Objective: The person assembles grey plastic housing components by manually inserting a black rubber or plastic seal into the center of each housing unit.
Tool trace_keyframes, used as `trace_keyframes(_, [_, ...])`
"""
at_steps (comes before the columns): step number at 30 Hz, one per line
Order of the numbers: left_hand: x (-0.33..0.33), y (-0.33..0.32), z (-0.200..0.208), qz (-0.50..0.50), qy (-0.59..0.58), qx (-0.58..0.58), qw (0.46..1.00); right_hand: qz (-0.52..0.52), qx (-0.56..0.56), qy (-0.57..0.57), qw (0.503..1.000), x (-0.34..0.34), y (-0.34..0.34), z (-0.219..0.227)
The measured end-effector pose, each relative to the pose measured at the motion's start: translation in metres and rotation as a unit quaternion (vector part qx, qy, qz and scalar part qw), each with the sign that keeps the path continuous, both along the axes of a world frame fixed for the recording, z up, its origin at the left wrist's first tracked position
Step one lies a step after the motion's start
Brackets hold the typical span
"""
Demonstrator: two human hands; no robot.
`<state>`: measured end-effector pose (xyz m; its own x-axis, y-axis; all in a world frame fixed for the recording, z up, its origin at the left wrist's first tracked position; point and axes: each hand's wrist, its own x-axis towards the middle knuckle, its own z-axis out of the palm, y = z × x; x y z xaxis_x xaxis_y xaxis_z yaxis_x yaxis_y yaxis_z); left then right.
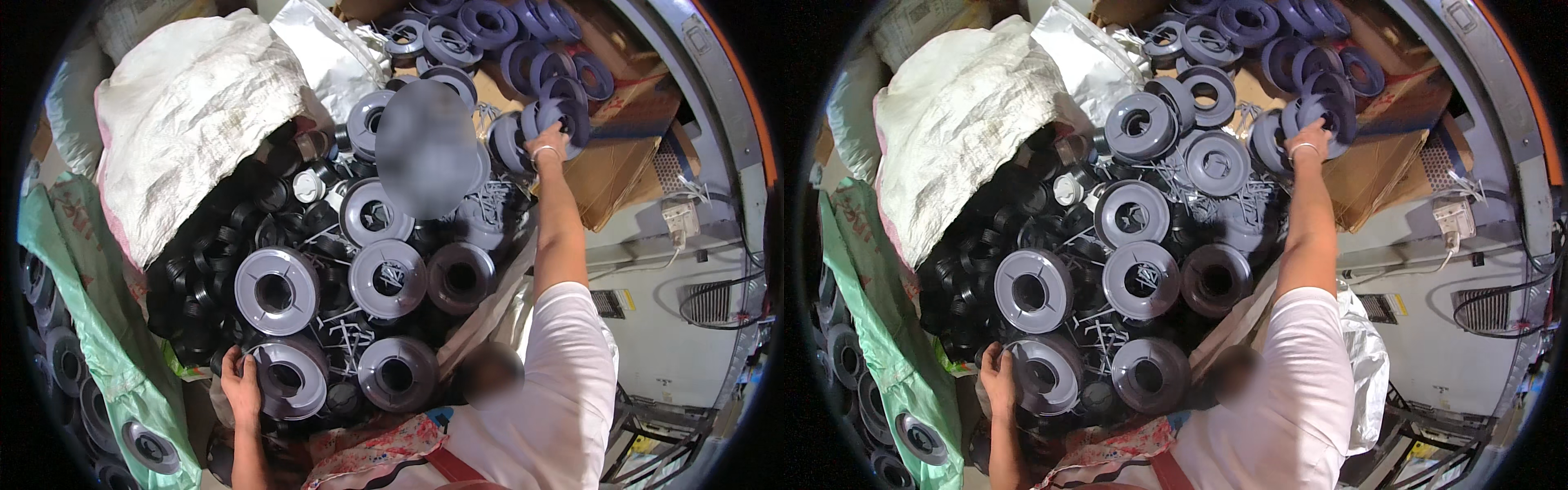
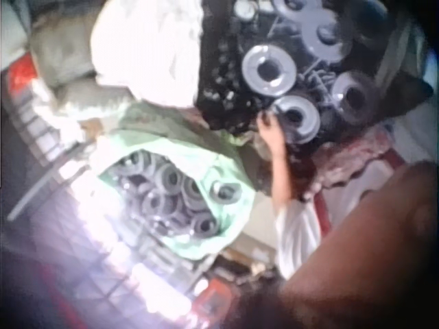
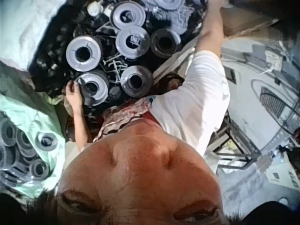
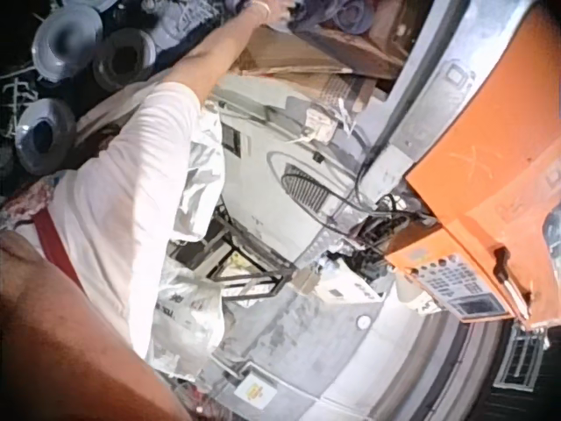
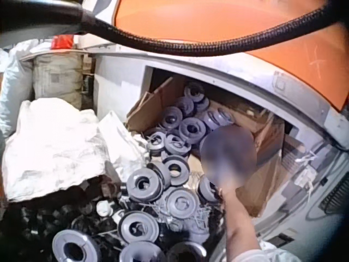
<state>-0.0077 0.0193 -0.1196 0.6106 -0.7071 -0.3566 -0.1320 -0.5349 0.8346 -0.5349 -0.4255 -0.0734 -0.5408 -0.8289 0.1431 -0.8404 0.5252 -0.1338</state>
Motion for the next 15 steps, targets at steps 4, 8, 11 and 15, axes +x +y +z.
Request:
trace_keyframes(4, [-0.006, -0.004, 0.010, -0.051, -0.026, 0.003, 0.998, 0.067, 0.125, 0.049, 0.989, 0.051, 0.029, -0.001])
trace_keyframes(8, [-0.011, -0.004, 0.015, -0.077, -0.010, -0.008, 0.997, 0.193, 0.144, -0.035, 0.970, 0.080, 0.072, -0.036])
trace_keyframes(11, [-0.013, -0.001, 0.022, -0.085, -0.018, -0.004, 0.996, 0.287, 0.156, -0.059, 0.943, 0.102, 0.110, -0.044])
trace_keyframes(15, [-0.009, -0.004, 0.017, -0.054, 0.036, -0.006, 0.998, 0.490, 0.176, -0.104, 0.847, 0.130, 0.158, -0.012])
